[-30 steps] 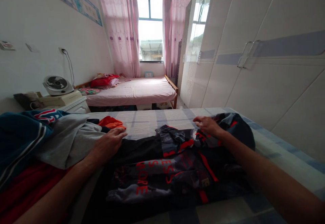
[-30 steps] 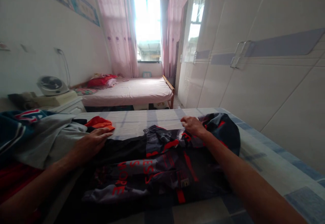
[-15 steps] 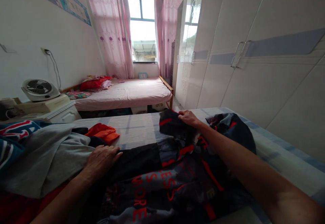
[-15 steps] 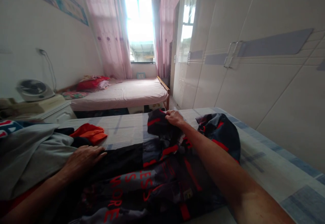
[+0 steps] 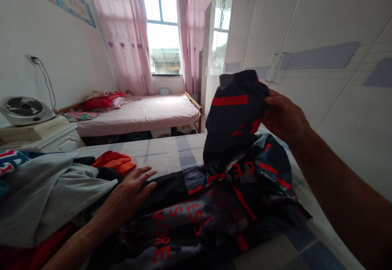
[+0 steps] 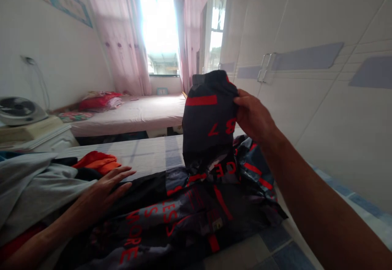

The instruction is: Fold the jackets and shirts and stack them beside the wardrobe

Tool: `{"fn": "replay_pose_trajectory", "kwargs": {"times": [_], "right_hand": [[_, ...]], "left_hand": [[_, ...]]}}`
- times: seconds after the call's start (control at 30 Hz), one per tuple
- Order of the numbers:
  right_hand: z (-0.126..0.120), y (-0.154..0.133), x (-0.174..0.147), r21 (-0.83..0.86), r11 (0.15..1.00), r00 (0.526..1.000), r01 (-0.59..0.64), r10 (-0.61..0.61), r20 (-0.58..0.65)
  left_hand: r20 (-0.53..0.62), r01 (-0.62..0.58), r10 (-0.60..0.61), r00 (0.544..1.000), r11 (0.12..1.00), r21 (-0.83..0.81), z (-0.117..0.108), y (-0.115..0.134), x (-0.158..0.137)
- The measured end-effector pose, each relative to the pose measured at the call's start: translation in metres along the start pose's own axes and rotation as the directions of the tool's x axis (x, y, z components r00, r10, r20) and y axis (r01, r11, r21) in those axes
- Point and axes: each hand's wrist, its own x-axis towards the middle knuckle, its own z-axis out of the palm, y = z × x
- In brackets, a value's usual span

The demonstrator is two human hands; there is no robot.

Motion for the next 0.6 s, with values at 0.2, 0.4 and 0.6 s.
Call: {"fn": "replay_pose_trajectory", "kwargs": {"times": [0.2,0.4,0.6], "right_hand": [[-0.014,-0.031,-0.077,-0.089,0.980,0.984,-0.179,0.178,-0.017],[0.041,-0.021,-0.100,-0.366,0.923,0.828,-0.119,0.296,0.477],[0.049,-0.010,-0.111,-0.408,0.913,0.706,-0.025,0.305,0.639]], "left_hand": [[0.122,-0.038,0.138,0.983,0.799,-0.600,0.005,0.100,-0.038],[0.260,0.271,-0.080,0.962,0.218,-0.937,0.026,0.159,-0.075],[0.356,0.377,-0.188,0.915,0.092,-0.922,0.026,0.165,-0.063]]}}
